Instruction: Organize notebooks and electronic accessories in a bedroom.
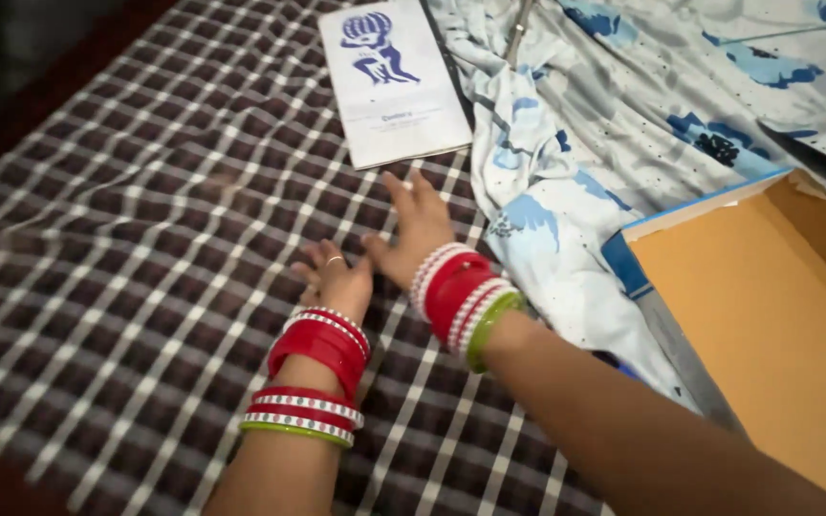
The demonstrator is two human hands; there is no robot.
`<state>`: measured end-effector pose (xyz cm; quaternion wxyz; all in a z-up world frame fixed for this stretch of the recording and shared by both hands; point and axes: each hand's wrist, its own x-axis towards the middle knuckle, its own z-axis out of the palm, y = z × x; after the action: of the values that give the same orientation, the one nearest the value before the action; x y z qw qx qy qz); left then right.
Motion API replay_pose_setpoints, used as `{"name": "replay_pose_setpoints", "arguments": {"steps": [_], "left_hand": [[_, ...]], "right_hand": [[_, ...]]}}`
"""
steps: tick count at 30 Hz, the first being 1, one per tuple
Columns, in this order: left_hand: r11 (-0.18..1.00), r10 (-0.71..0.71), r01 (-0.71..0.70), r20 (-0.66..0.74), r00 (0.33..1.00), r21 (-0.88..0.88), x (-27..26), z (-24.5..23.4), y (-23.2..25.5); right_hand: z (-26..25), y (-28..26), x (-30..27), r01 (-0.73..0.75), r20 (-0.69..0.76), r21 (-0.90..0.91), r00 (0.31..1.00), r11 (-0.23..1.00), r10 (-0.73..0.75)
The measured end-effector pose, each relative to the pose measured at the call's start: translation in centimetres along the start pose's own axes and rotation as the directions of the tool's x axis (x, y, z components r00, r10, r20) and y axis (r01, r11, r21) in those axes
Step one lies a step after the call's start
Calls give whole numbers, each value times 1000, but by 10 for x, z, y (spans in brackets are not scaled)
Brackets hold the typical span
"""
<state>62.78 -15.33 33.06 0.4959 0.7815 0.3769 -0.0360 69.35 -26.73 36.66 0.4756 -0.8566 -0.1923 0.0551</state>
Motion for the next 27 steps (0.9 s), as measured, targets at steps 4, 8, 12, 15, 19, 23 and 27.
{"name": "replay_pose_setpoints", "arguments": {"steps": [4, 8, 12, 15, 19, 23, 27], "left_hand": [[942, -121, 145, -95, 988, 302, 12, 19, 18], [857, -188, 239, -153, 970, 457, -6, 1, 55], [797, -224, 271, -154, 962, 539, 2, -6, 64], [761, -178, 248, -176, 968, 600, 14, -1, 63], [664, -308, 354, -191, 932, 658, 29, -11, 67], [650, -299, 404, -273, 914, 643, 36, 2, 60], [607, -339, 417, -255, 906, 676, 40, 3, 58]], "right_hand": [[10, 14, 16, 112, 55, -559, 994, 822, -98], [7, 23, 40, 125, 133, -730, 990, 672, -39], [2, 11, 61, 189, 173, -758, 981, 624, -87], [-1, 0, 85, 229, 178, -768, 973, 598, -144], [34, -11, 120, 269, 191, -830, 960, 489, -204], [51, -18, 148, 224, 214, -864, 974, 450, -74], [59, -32, 151, 220, 289, -824, 956, 522, 53]]}}
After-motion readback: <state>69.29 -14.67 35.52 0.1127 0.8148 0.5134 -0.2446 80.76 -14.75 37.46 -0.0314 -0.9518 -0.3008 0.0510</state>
